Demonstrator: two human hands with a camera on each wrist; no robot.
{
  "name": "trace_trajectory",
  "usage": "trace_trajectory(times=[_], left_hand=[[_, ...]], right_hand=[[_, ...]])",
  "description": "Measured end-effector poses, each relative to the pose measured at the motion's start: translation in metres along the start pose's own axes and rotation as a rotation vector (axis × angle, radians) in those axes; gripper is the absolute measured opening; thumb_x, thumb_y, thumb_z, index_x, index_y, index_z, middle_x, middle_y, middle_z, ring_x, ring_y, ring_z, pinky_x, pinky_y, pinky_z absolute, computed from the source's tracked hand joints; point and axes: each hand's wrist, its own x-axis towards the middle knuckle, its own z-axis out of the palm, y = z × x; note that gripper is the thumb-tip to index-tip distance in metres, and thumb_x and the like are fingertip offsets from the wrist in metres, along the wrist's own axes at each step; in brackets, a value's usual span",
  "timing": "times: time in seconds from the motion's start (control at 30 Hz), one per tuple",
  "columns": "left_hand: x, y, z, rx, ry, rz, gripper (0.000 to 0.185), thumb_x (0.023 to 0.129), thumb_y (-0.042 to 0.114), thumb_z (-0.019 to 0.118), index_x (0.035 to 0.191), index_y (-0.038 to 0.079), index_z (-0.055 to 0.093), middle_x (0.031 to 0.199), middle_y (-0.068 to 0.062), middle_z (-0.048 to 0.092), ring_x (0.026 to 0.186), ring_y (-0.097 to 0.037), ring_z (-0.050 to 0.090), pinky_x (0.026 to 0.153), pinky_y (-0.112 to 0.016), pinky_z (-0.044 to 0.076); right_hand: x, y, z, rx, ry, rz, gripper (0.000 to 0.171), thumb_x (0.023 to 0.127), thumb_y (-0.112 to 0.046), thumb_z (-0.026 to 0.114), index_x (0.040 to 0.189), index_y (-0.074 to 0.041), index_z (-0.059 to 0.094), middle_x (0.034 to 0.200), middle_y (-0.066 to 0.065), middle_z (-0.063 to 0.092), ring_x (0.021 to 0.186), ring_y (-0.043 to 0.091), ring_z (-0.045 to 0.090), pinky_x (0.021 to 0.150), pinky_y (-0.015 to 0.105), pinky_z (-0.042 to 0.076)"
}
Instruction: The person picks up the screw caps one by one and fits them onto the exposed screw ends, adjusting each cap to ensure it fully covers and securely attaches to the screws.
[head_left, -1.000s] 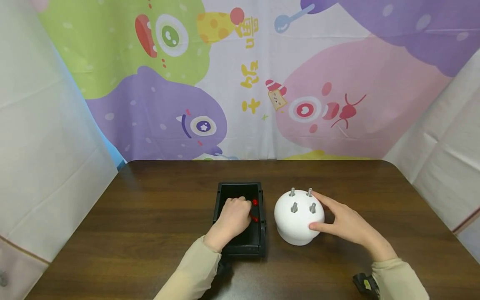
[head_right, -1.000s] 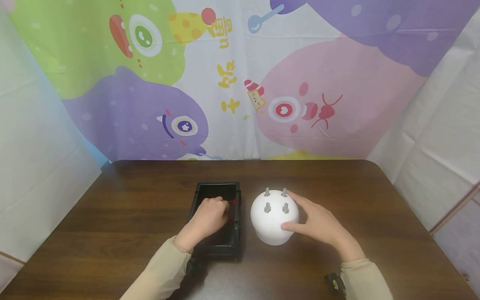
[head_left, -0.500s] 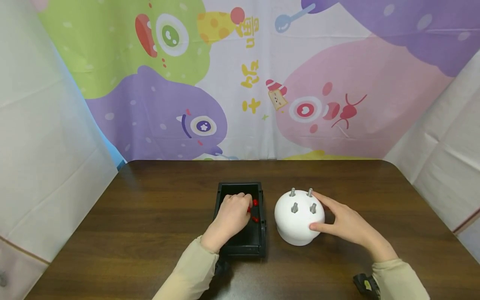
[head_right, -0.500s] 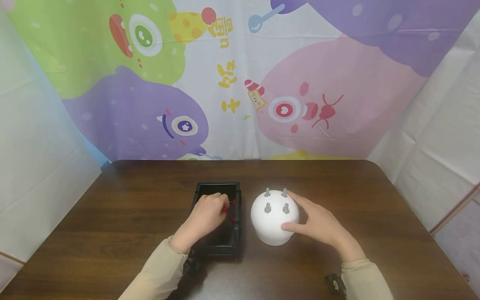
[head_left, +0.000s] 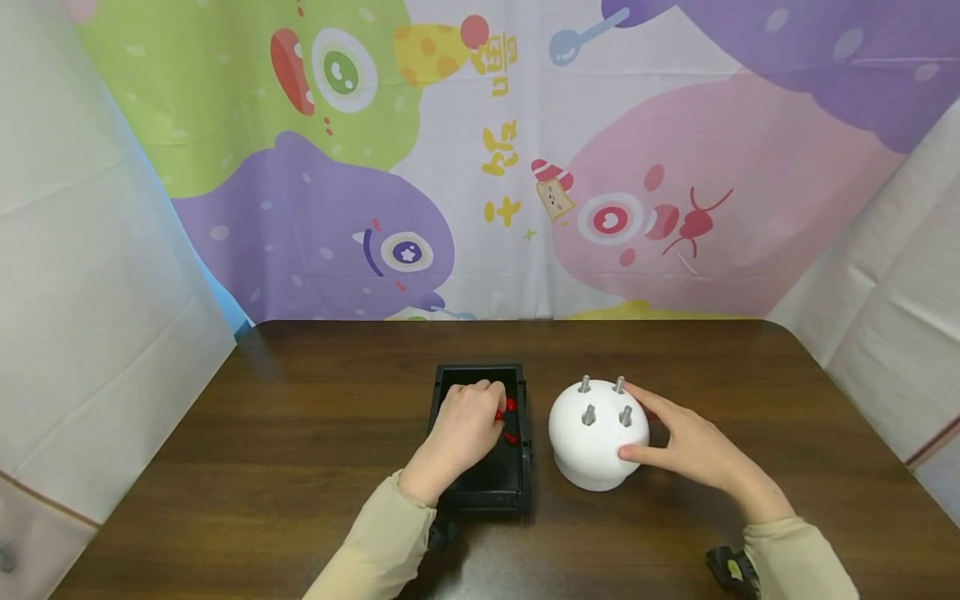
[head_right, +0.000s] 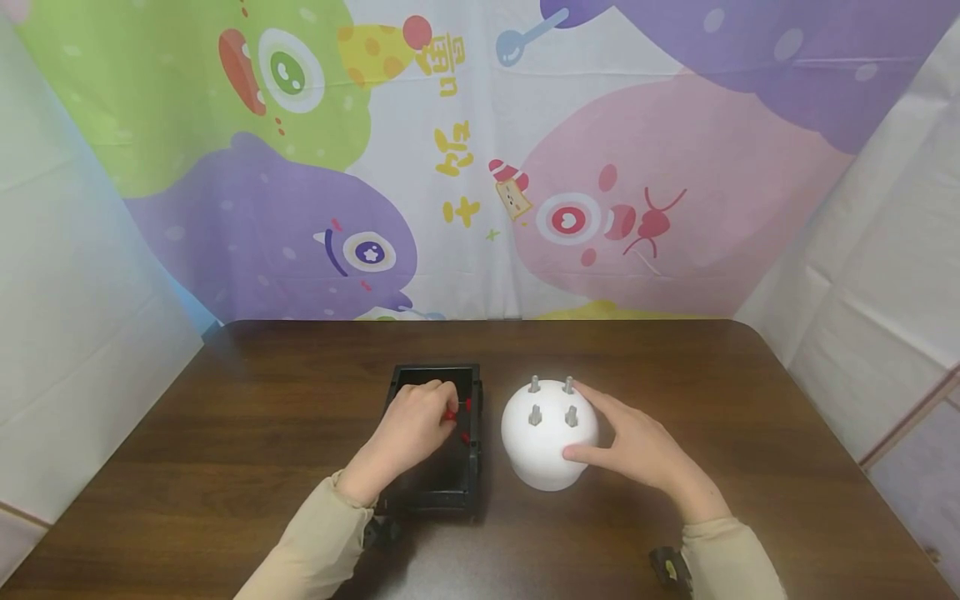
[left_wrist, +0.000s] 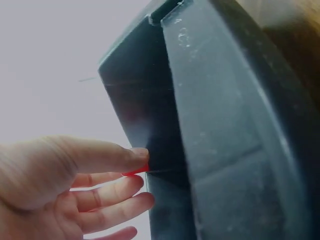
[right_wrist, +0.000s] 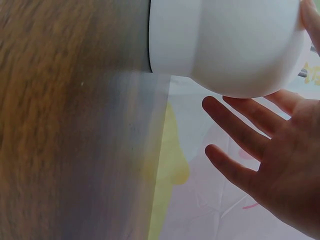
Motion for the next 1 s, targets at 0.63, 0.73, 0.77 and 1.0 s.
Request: trace_trajectory(times=[0.63, 0.73, 0.77, 1.0], left_hand=[[0.008, 0.006, -0.013, -0.001, 0.091, 0.038, 0.013, 0.075, 0.009, 0.07, 0.081, 0.01, 0.058, 0.072, -0.002, 0.061, 0.065, -0.017, 0.058, 0.073, -0.037, 0.048], [0.009, 0.009, -0.016, -0.013, 0.094, 0.043, 0.013, 0.076, 0.008, 0.07, 0.083, 0.009, 0.058, 0.073, -0.002, 0.061, 0.066, -0.017, 0.058, 0.072, -0.037, 0.048], [0.01, 0.01, -0.017, -0.017, 0.095, 0.044, 0.013, 0.076, 0.008, 0.07, 0.083, 0.009, 0.058, 0.074, -0.002, 0.06, 0.066, -0.017, 0.058, 0.072, -0.037, 0.048], [0.013, 0.013, -0.02, -0.034, 0.117, 0.063, 0.011, 0.078, 0.006, 0.067, 0.084, 0.009, 0.058, 0.073, -0.002, 0.059, 0.066, -0.017, 0.057, 0.07, -0.035, 0.048]], right_hand=[[0.0, 0.0, 0.0, 0.03, 0.001, -0.014, 0.086, 0.071, -0.055, 0.068, 0.142, -0.022, 0.031, 0.141, 0.01, 0.039, 0.125, 0.034, 0.041, 0.091, 0.058, 0.037], [0.0, 0.0, 0.0, 0.037, 0.004, -0.018, 0.086, 0.071, -0.055, 0.068, 0.142, -0.021, 0.031, 0.141, 0.01, 0.039, 0.125, 0.033, 0.04, 0.091, 0.058, 0.037], [0.0, 0.0, 0.0, 0.038, 0.004, -0.018, 0.086, 0.071, -0.055, 0.068, 0.142, -0.021, 0.031, 0.141, 0.01, 0.039, 0.125, 0.033, 0.04, 0.091, 0.058, 0.037], [0.0, -0.001, 0.001, 0.044, 0.001, -0.018, 0.086, 0.071, -0.054, 0.068, 0.141, -0.019, 0.031, 0.14, 0.011, 0.039, 0.125, 0.034, 0.04, 0.091, 0.058, 0.037]])
